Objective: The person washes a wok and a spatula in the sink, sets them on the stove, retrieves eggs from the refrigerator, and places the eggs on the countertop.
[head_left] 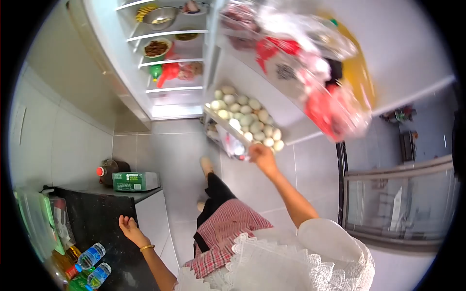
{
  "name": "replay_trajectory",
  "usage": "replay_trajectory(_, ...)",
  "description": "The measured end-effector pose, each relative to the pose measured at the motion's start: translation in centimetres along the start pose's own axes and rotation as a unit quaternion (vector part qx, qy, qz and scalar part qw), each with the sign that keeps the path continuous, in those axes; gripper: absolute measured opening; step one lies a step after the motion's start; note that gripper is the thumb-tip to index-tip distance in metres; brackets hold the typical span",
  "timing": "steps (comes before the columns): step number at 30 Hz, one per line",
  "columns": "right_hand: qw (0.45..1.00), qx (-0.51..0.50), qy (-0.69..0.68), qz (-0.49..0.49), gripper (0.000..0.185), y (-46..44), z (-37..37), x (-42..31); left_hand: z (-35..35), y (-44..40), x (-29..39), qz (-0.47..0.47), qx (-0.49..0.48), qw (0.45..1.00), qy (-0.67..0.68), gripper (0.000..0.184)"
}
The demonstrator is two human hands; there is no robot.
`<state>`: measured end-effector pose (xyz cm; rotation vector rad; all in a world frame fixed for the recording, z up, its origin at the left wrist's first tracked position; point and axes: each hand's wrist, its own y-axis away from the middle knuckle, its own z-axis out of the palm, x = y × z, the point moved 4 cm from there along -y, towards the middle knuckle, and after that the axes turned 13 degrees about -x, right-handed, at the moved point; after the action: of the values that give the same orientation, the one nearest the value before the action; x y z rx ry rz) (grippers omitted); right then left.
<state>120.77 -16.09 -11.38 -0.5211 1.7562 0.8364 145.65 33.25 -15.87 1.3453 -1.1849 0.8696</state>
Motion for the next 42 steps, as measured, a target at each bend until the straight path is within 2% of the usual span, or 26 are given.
replay_trajectory(5, 0.986, 0.153, 0.042, 0.06, 0.013, 4.5, -6.7, 2.1, 0.6, 3.6, 0.3, -0.102, -0.038, 0.993, 0.041, 0.032)
replay_trajectory(10, 0.983, 0.171, 0.042, 0.043, 0.014, 2.0, -7.5, 2.6, 1.3, 5.3, 1.8, -0.12, -0.077, 0.988, 0.06, 0.029)
replay_trajectory(12, 0.973, 0.176, 0.149, -0.008, 0.023, -1.1, -7.4, 3.1, 1.9, 5.7, 2.7, -0.117, -0.089, 0.987, 0.068, 0.027)
replay_trajectory(13, 0.974, 0.174, 0.148, -0.01, 0.023, -2.4, -7.2, 2.6, 1.9, 5.7, 2.9, -0.115, -0.086, 0.987, 0.068, 0.027)
replay_trajectory(15, 0.949, 0.155, 0.276, 0.0, 0.042, -4.9, -6.0, 1.3, 2.2, 5.7, 3.3, -0.114, -0.107, 0.986, 0.064, 0.023)
replay_trajectory(16, 0.949, 0.152, 0.276, -0.003, 0.042, -5.6, -5.3, 0.3, 2.1, 5.7, 3.5, -0.113, -0.103, 0.986, 0.064, 0.023)
replay_trajectory(19, 0.888, 0.1, 0.426, 0.139, 0.054, -7.5, -3.2, -1.9, 2.1, 5.7, 4.0, -0.117, -0.126, 0.983, 0.058, 0.021)
replay_trajectory(22, 0.884, 0.084, 0.434, 0.15, 0.063, -8.8, -2.9, -2.0, 1.8, 6.0, 3.4, -0.135, -0.124, 0.981, 0.057, 0.02)
replay_trajectory(24, 0.886, 0.101, 0.43, 0.144, 0.059, -8.4, -2.3, -2.6, 1.8, 6.2, 3.0, -0.149, -0.125, 0.979, 0.063, 0.019)
replay_trajectory(26, 0.867, 0.122, 0.473, 0.104, 0.046, -8.2, -2.1, -3.5, 2.4, 6.4, 3.1, -0.159, -0.125, 0.977, 0.067, 0.018)
replay_trajectory(28, 0.861, 0.118, 0.487, 0.086, 0.046, -8.3, -2.1, -3.0, 3.1, 6.4, 2.8, -0.17, -0.141, 0.973, 0.067, 0.017)
replay_trajectory(34, 0.871, 0.125, 0.475, 0.016, 0.065, -9.9, -1.8, -1.3, 6.5, 5.1, 4.0, -0.178, -0.177, 0.967, 0.054, 0.017)
replay_trajectory(36, 0.838, 0.121, 0.531, -0.027, 0.071, -10.1, -1.1, -1.9, 7.5, 4.8, 4.5, -0.18, -0.183, 0.966, 0.042, 0.018)
replay_trajectory(37, 0.839, 0.121, 0.531, -0.025, 0.071, -10.2, -1.2, -1.9, 7.9, 4.6, 4.6, -0.184, -0.186, 0.964, 0.035, 0.018)
replay_trajectory(40, 0.823, 0.089, 0.561, -0.022, 0.064, -10.8, -1.3, -2.4, 8.9, 4.1, 4.5, -0.193, -0.193, 0.962, 0.026, 0.017)
replay_trajectory(42, 0.839, 0.007, 0.544, 0.002, 0.063, -11.3, -1.5, -2.5, 9.5, 4.1, 4.4, -0.197, -0.197, 0.96, 0.025, 0.017)
